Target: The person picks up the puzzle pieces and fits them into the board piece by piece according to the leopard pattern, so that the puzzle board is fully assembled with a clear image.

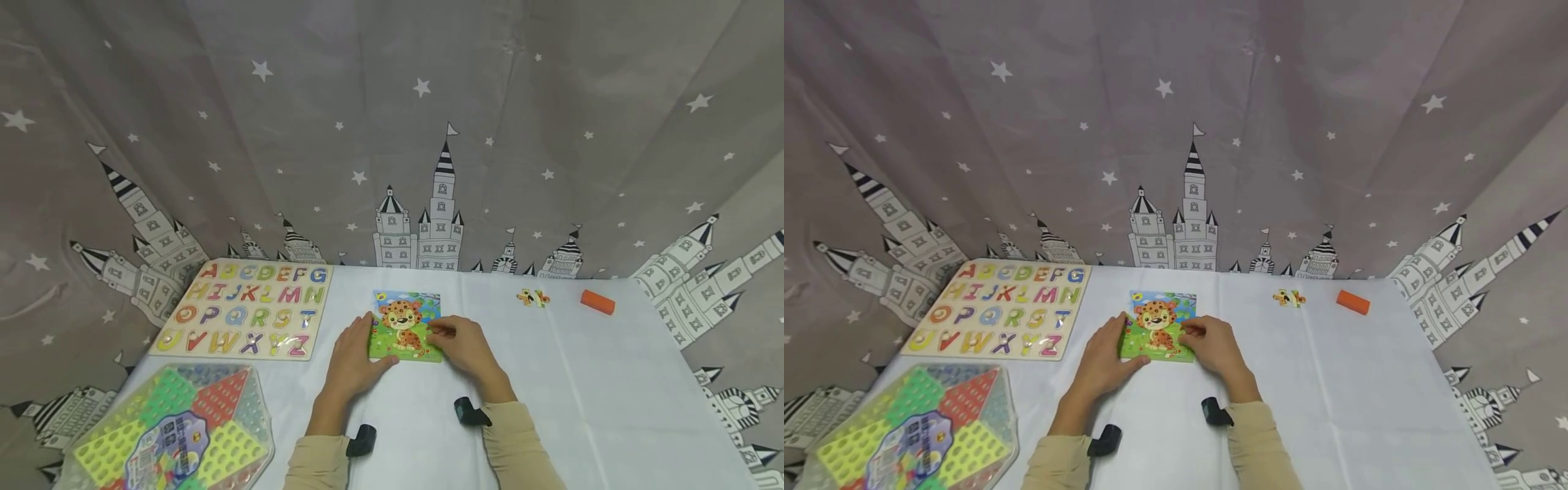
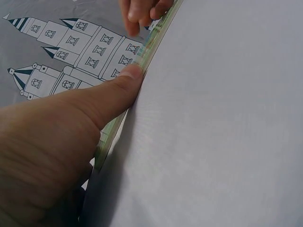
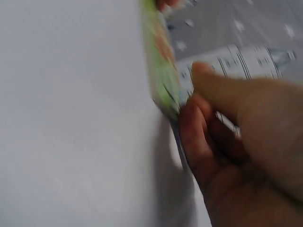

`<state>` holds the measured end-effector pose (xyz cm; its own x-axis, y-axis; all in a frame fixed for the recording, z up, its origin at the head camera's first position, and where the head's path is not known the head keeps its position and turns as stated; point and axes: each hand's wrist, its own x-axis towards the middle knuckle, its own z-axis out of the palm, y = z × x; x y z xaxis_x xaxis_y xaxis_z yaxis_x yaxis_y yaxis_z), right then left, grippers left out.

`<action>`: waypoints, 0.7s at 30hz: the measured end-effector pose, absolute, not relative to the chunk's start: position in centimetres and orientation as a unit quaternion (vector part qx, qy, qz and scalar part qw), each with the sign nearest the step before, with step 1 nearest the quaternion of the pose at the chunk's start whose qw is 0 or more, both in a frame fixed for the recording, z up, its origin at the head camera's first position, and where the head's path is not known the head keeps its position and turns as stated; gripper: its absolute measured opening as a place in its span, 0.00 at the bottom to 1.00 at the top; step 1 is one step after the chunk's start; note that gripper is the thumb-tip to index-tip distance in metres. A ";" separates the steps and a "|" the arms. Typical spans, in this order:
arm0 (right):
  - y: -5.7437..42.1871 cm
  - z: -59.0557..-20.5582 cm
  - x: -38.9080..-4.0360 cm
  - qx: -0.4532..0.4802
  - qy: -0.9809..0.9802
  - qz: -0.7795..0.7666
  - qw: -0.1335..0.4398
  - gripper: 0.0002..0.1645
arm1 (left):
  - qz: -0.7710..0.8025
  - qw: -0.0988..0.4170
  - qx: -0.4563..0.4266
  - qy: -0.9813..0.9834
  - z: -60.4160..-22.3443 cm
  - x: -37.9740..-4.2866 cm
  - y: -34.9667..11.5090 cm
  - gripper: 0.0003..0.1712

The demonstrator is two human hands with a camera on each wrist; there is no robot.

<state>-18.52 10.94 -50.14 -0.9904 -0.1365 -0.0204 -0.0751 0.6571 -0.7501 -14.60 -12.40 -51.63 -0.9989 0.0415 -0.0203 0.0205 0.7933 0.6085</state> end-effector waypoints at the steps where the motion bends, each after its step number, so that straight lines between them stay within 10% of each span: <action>1: 11.5 -50.2 -18.7 -0.049 0.904 -0.424 0.032 0.18 | 0.321 0.018 0.016 0.947 -51.7 -14.6 -12.4 0.60; 11: 19.0 -50.8 -20.9 0.136 0.869 -0.463 -0.110 0.30 | 0.326 0.016 0.009 0.945 -52.3 -14.5 -12.1 0.60; 21: 25.2 -50.7 -23.1 0.159 0.921 -0.354 -0.032 0.50 | 0.322 0.002 0.019 0.946 -51.8 -14.5 -12.5 0.60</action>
<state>-23.06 25.24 -50.75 -0.9475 0.3154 -0.0533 0.2698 0.6986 -0.6627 -14.52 -12.49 -51.80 -0.9993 0.0377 0.0084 0.0350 0.7917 0.6099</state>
